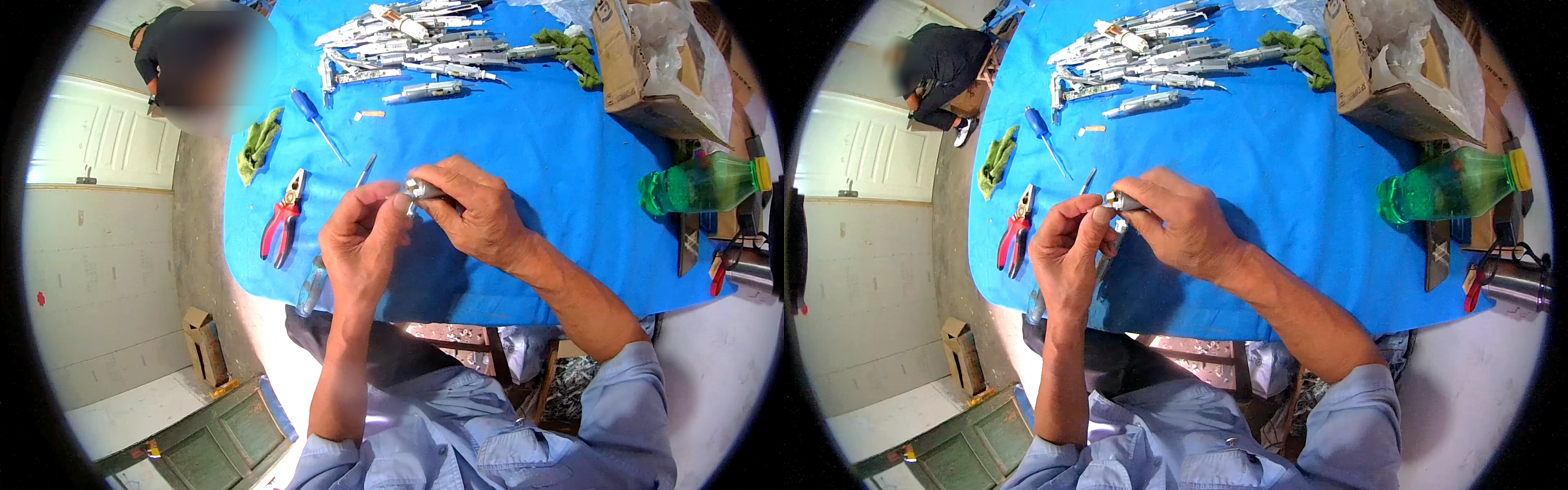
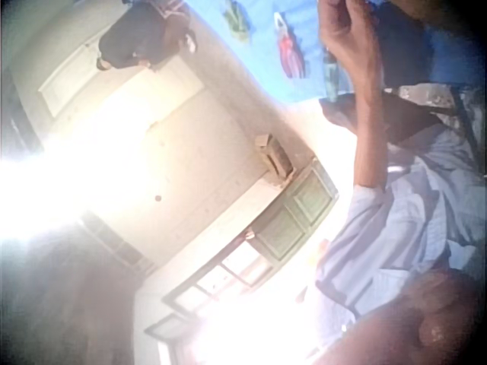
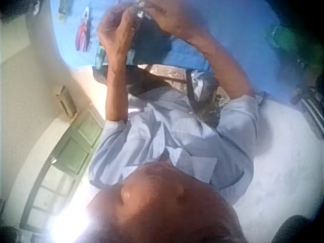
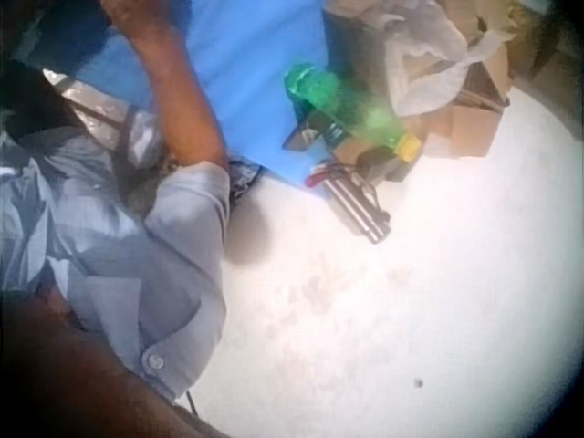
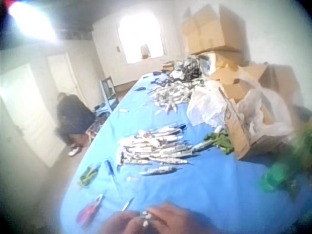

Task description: The person sits on the floor and assembles small metal components using a screwdriver and pliers. They pick up metal pieces from a blue mat, insert them into a larger metal housing, and tighten them with the screwdriver. The person handles multiple metal parts and tools throughout the process.

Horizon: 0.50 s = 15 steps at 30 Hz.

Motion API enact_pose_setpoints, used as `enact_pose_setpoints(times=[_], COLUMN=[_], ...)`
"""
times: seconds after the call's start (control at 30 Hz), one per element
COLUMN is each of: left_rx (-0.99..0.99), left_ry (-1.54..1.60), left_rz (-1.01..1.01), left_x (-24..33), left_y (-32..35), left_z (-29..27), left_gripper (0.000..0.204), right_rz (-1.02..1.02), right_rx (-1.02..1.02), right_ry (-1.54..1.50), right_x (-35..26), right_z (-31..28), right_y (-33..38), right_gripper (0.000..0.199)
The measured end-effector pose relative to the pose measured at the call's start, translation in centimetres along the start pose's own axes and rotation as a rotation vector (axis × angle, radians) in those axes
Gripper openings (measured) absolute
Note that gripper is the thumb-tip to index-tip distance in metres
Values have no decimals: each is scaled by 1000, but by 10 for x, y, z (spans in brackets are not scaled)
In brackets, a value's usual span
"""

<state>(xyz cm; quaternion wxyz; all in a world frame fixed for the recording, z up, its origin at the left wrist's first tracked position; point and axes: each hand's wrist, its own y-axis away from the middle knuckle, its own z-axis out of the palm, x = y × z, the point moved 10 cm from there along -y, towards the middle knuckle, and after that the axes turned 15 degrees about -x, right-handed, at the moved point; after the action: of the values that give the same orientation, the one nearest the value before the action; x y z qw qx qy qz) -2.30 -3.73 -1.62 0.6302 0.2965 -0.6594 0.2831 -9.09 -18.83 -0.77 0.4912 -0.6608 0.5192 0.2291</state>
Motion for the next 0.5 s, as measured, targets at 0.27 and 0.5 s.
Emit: enact_pose_setpoints(times=[0.27, 0.5], left_rx=[-55, -97], left_ry=[-144, -181], left_rz=[-55, -158], left_x=[8, 3], left_y=[-1, 0], left_z=[-5, -9], left_gripper=[18, 19], right_rz=[42, -15], right_rx=[-35, -56], right_ry=[-33, -12], right_x=[-4, -9], right_z=[1, 5], right_y=[-1, -2], right_gripper=[33, 28])
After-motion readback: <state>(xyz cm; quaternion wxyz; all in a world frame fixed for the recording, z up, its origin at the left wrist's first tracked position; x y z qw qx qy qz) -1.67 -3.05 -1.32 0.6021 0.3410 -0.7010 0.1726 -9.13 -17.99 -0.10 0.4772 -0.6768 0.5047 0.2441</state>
